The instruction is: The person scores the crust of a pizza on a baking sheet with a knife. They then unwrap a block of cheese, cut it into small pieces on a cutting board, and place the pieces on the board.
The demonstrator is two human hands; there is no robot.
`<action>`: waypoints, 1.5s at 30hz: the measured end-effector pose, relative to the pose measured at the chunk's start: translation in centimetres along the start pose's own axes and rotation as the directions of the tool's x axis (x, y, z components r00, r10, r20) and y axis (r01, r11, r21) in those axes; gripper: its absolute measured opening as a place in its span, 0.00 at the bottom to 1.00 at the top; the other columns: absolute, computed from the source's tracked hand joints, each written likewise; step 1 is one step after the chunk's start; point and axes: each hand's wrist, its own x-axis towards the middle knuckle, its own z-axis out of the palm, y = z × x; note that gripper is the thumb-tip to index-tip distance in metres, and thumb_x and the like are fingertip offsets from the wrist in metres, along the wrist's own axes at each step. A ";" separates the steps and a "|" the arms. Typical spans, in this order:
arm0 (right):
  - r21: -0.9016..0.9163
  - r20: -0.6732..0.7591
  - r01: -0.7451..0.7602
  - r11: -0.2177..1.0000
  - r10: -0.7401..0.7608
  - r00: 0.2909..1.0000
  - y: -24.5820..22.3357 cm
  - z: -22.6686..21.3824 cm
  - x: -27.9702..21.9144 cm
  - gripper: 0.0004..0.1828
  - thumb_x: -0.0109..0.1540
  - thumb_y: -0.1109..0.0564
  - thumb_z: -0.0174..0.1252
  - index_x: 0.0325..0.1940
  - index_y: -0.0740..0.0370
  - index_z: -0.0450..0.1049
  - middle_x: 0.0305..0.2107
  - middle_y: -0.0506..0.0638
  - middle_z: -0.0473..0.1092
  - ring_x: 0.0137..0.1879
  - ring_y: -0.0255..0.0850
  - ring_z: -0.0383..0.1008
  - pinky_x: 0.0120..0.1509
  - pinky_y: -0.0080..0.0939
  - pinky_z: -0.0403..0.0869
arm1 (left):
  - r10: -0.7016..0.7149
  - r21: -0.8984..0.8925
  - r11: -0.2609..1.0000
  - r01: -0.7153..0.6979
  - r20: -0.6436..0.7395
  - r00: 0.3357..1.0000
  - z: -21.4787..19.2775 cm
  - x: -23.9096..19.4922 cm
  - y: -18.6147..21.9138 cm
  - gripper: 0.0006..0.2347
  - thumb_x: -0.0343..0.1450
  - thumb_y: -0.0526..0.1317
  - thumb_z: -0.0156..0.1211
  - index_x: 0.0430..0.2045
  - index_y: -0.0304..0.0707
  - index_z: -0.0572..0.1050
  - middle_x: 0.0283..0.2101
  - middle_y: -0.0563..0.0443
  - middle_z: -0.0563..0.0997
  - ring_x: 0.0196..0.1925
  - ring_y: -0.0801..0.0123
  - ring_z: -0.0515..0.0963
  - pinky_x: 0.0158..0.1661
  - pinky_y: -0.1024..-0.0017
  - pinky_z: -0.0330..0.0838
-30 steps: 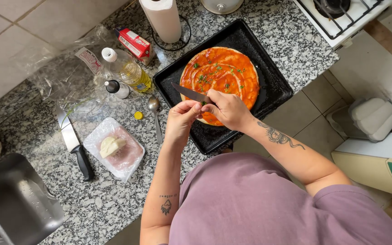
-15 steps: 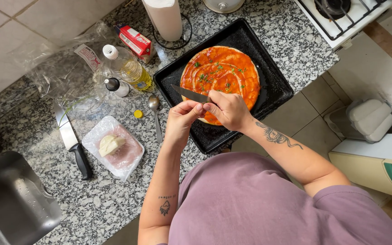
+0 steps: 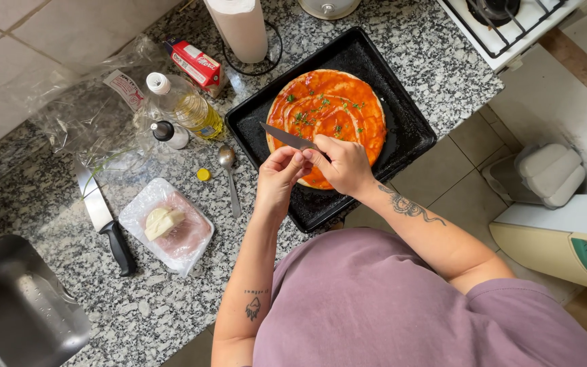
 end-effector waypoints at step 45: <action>-0.220 0.320 -0.113 0.969 0.181 0.930 4.8 0.3 11.7 0.09 0.50 0.44 0.68 0.31 0.41 0.78 0.23 0.33 0.73 0.33 0.33 0.73 0.35 0.41 0.67 | 0.038 -0.169 0.983 -0.079 -0.230 0.972 -7.2 -4.7 0.4 0.07 0.65 0.33 0.60 0.34 0.33 0.75 0.29 0.51 0.77 0.30 0.72 0.78 0.35 0.80 0.76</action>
